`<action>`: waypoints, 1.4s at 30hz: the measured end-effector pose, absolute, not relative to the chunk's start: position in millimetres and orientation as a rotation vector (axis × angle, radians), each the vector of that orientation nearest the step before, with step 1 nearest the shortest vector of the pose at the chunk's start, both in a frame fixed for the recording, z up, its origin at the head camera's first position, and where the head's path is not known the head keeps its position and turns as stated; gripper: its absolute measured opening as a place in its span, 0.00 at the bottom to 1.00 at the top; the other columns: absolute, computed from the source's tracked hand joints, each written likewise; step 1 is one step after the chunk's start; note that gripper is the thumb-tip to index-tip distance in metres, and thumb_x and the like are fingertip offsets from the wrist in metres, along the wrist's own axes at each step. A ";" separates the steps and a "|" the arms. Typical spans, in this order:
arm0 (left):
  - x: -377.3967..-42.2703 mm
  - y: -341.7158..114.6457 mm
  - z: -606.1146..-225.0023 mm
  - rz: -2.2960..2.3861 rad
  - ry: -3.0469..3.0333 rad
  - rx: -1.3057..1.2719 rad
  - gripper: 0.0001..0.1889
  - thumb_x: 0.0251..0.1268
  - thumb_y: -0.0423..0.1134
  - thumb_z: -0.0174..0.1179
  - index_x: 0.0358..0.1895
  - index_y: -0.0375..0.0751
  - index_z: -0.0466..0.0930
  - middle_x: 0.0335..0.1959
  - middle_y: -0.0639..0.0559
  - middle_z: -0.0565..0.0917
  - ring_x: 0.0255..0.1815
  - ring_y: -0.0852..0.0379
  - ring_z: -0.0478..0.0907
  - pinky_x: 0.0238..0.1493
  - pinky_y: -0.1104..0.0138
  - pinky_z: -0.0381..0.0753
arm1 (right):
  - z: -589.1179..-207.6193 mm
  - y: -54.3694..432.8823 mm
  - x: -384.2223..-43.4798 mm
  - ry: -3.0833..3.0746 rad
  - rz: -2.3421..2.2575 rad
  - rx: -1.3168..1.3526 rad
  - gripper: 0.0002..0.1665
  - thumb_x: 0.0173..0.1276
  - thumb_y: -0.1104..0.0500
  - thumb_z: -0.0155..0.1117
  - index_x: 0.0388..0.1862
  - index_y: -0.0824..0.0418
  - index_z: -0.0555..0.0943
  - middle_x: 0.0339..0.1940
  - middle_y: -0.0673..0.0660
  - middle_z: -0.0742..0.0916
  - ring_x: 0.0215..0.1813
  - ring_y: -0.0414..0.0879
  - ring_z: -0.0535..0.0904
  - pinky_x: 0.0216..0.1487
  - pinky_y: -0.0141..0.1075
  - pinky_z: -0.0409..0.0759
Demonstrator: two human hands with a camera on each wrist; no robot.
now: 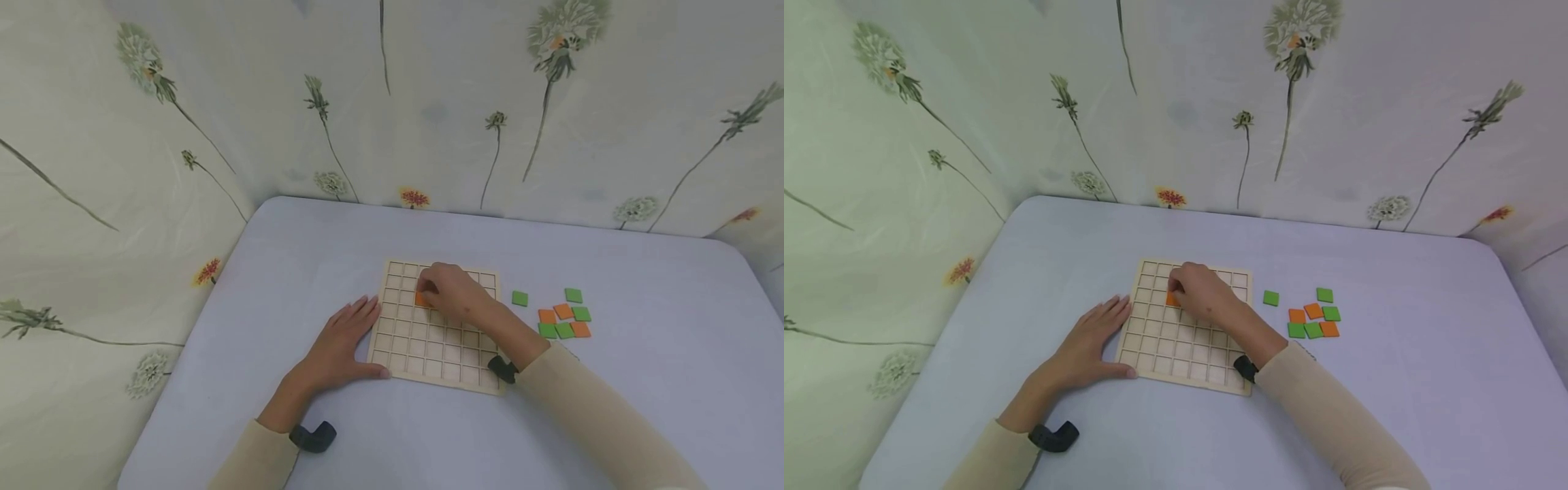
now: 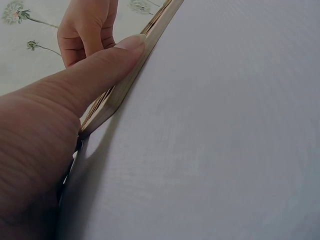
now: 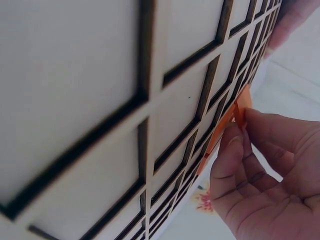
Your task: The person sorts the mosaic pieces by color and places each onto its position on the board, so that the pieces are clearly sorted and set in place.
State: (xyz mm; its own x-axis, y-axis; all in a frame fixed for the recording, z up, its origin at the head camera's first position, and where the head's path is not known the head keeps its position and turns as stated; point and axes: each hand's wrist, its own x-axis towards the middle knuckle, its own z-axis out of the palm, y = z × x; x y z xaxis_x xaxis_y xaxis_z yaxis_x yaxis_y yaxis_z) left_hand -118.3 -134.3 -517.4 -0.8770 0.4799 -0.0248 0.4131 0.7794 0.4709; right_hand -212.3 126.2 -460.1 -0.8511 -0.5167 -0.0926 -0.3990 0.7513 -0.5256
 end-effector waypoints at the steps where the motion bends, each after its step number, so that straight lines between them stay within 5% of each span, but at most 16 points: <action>1: -118.4 -134.3 -517.6 0.696 2.828 0.715 0.64 0.51 0.71 0.74 0.86 0.45 0.51 0.86 0.53 0.52 0.87 0.55 0.41 0.84 0.58 0.41 | -460.3 126.0 -212.3 2.724 -0.730 -0.722 0.04 0.75 0.64 0.66 0.43 0.58 0.87 0.41 0.52 0.86 0.45 0.47 0.81 0.51 0.44 0.83; 18: -118.5 -131.4 -520.0 0.697 2.844 0.693 0.64 0.50 0.70 0.76 0.85 0.46 0.52 0.86 0.55 0.51 0.87 0.56 0.41 0.84 0.58 0.42 | -449.2 169.3 -215.2 2.796 -0.685 -0.617 0.07 0.76 0.59 0.64 0.46 0.61 0.86 0.42 0.56 0.86 0.44 0.51 0.80 0.47 0.47 0.82; 35: -116.3 -130.9 -518.0 0.678 2.839 0.682 0.64 0.50 0.69 0.76 0.85 0.45 0.51 0.86 0.55 0.50 0.87 0.55 0.41 0.84 0.59 0.40 | -438.3 300.7 -192.1 2.713 -0.501 -0.082 0.33 0.74 0.48 0.65 0.63 0.74 0.76 0.58 0.75 0.81 0.55 0.67 0.77 0.55 0.64 0.79; 42: -117.0 -132.1 -518.9 0.674 2.840 0.686 0.64 0.50 0.70 0.76 0.86 0.46 0.51 0.86 0.55 0.50 0.87 0.55 0.40 0.84 0.59 0.40 | -442.4 313.8 -182.5 2.710 -0.434 -0.055 0.38 0.69 0.46 0.74 0.54 0.80 0.76 0.45 0.73 0.82 0.44 0.63 0.77 0.46 0.58 0.80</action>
State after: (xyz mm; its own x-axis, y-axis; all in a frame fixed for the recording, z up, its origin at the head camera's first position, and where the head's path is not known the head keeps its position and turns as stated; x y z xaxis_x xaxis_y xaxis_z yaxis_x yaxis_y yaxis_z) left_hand -117.0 -132.1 -518.9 -0.8857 0.4631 -0.0327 0.3989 0.7953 0.4564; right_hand -182.5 313.8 -442.4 -0.9216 -0.0991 -0.3754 0.0231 0.9512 -0.3076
